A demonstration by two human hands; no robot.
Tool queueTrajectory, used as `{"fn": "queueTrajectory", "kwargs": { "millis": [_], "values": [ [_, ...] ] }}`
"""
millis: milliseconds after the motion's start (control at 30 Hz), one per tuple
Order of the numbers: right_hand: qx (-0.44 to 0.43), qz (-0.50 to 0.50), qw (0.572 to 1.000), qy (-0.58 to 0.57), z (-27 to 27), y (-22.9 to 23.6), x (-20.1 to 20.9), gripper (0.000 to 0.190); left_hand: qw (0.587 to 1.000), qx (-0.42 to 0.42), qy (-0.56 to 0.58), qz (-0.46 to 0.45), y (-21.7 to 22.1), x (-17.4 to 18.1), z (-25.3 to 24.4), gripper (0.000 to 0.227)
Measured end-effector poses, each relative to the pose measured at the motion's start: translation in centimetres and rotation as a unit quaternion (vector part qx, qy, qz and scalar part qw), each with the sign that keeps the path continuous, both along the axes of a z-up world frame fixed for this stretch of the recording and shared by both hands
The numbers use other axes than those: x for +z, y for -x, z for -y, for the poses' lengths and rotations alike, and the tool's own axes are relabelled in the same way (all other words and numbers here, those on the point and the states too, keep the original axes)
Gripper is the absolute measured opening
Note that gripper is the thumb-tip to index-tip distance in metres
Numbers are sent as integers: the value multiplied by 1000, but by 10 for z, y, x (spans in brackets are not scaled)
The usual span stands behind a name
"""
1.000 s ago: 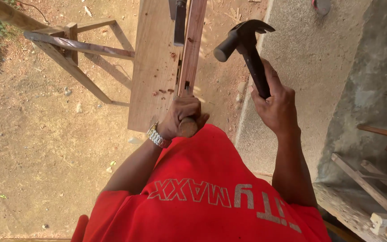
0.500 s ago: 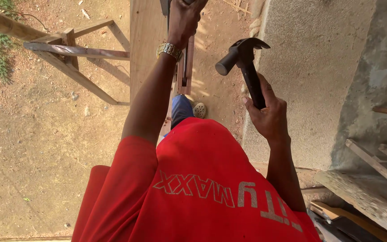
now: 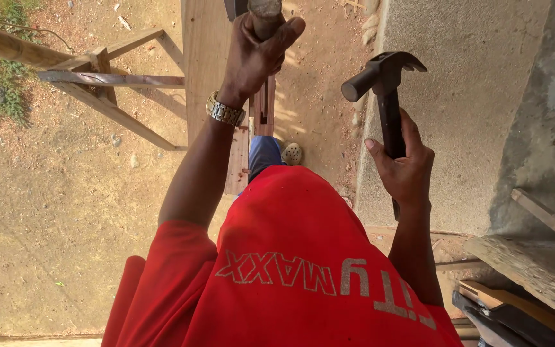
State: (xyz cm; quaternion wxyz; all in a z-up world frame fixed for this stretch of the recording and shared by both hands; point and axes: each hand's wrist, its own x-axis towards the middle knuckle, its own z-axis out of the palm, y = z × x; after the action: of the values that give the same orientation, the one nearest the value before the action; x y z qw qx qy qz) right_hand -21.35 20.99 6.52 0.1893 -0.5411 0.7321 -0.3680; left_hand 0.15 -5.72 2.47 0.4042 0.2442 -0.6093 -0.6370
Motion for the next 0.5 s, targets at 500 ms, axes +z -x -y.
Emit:
{"fn": "queueTrajectory", "kwargs": {
  "millis": [500],
  "values": [
    [-1, -9, 1000, 27, -4, -16, 31, 63, 996, -8, 69, 58, 0, -9, -27, 19]
  ]
}}
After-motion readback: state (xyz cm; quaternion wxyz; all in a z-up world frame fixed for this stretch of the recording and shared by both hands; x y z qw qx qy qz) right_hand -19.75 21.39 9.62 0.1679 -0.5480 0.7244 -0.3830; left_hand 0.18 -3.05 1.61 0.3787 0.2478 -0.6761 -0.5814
